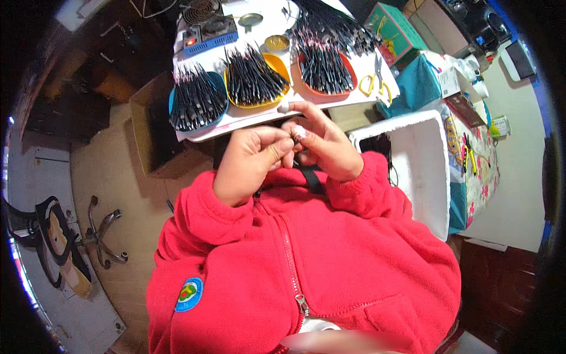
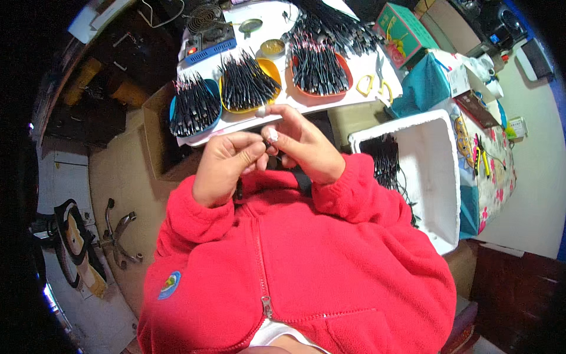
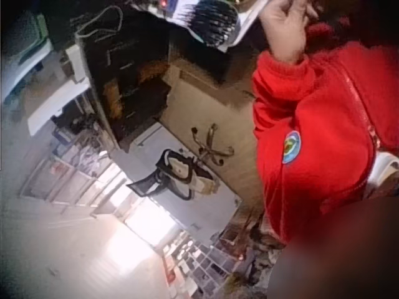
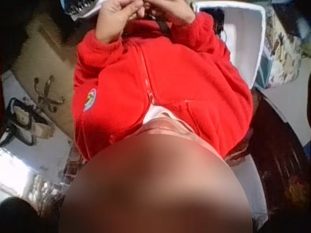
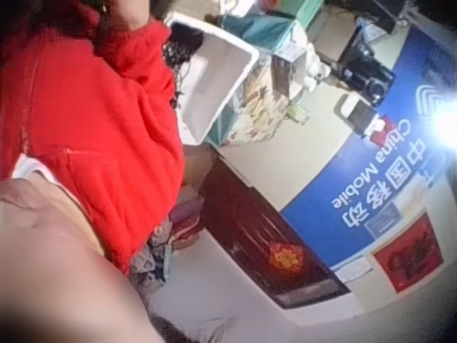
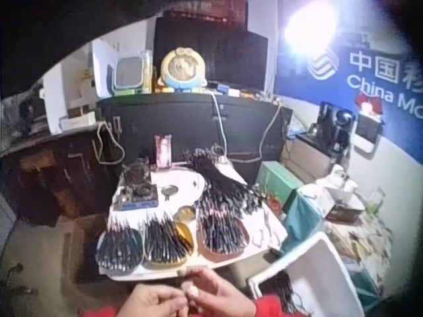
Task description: The person repeatedly picks a black stick-like component and a small white connector, joins them by hand, and places the assembled unit into a white tray. The process is repeated continuously throughout the clip.
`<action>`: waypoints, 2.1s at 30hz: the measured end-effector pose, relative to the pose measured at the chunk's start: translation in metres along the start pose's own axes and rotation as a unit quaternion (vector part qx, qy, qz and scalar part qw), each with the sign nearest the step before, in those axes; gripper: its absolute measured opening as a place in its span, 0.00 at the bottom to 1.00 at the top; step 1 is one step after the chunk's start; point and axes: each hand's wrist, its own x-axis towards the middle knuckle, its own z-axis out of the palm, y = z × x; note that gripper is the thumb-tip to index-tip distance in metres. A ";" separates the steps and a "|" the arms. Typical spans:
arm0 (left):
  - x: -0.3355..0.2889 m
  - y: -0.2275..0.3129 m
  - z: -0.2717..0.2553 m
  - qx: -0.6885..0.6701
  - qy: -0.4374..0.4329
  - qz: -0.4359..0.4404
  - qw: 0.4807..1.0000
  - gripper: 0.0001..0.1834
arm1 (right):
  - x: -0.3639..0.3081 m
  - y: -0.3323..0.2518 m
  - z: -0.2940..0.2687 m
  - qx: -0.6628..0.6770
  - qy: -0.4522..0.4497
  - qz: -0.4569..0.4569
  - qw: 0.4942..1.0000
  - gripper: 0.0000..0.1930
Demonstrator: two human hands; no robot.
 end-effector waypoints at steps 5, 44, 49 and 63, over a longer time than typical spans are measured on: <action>0.001 -0.001 -0.001 0.006 -0.020 0.028 0.999 0.09 | 0.003 -0.003 0.002 -0.043 0.010 -0.063 0.997 0.24; -0.001 -0.003 -0.001 0.084 0.022 -0.025 0.996 0.08 | -0.002 0.005 -0.003 -0.535 0.073 -0.279 0.794 0.13; -0.009 0.007 -0.004 0.076 0.021 -0.052 0.995 0.08 | -0.001 -0.008 -0.027 -0.438 0.170 -0.267 0.842 0.08; -0.005 0.023 -0.018 0.022 -0.070 -0.139 0.987 0.07 | -0.009 -0.037 -0.006 -0.562 -0.050 -0.426 0.708 0.16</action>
